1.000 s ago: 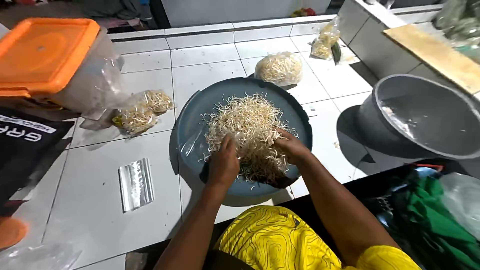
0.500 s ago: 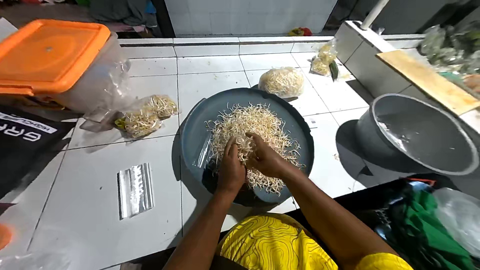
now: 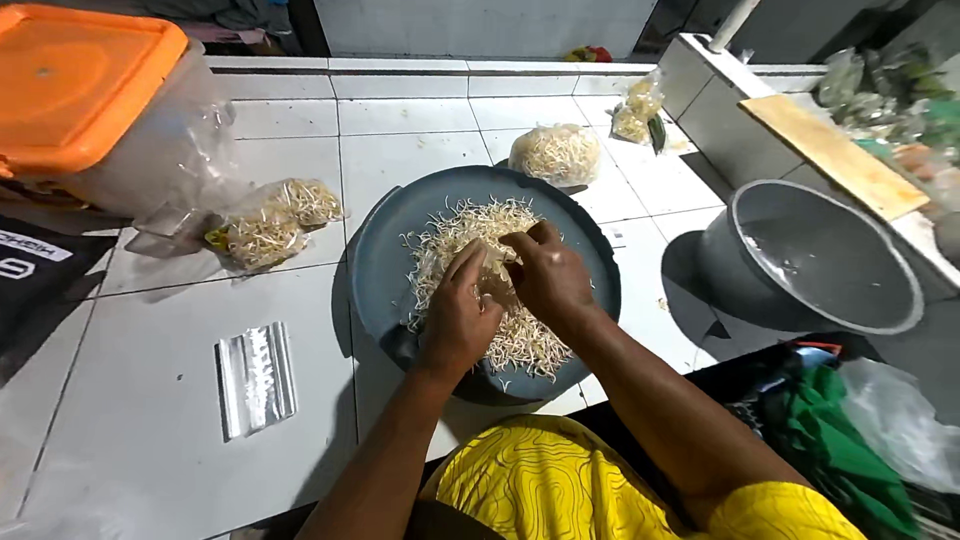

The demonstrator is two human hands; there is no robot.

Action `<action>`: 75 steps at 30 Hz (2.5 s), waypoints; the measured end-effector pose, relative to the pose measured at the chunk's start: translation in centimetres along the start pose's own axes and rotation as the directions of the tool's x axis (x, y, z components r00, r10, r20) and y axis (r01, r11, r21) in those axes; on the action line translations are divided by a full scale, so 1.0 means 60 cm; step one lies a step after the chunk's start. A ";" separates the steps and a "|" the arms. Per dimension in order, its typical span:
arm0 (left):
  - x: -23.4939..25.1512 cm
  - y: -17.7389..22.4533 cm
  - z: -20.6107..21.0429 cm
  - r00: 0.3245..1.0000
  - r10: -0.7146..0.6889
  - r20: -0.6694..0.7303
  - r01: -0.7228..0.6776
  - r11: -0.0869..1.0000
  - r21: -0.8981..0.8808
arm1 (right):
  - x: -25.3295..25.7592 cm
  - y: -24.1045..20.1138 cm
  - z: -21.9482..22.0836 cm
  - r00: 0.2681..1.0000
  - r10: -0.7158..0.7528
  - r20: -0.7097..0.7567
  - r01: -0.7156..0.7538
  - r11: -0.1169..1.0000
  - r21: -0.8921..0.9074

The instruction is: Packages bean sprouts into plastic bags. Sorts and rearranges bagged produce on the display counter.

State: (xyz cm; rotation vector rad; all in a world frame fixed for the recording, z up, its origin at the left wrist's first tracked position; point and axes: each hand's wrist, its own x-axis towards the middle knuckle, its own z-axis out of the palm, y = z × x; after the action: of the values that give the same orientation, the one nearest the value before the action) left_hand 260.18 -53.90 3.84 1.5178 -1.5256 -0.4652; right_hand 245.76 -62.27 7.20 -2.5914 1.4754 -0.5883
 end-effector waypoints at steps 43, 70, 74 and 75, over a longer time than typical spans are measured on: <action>0.005 0.017 -0.018 0.997 -0.043 0.060 0.029 0.974 0.224 | -0.075 0.217 0.068 0.876 0.192 0.442 -0.473 0.518 0.713; 0.020 0.040 -0.060 0.997 -0.070 0.015 0.072 0.988 -0.138 | 0.026 -0.010 -0.048 0.993 -0.016 0.114 -0.003 0.987 0.163; 0.029 0.058 -0.114 0.992 -0.125 0.023 0.127 0.981 -0.149 | 0.047 -0.020 -0.098 0.995 -0.096 -0.040 0.104 0.919 0.381; 0.027 0.065 -0.124 0.989 -0.147 0.021 0.149 0.970 -0.193 | 0.050 -0.016 -0.104 0.988 -0.127 -0.087 0.152 0.882 0.446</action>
State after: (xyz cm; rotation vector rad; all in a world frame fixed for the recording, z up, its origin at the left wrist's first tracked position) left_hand 264.00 -52.35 11.32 1.4827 -1.3348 -0.6864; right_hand 245.51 -63.66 14.05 -2.3324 1.0102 -0.9045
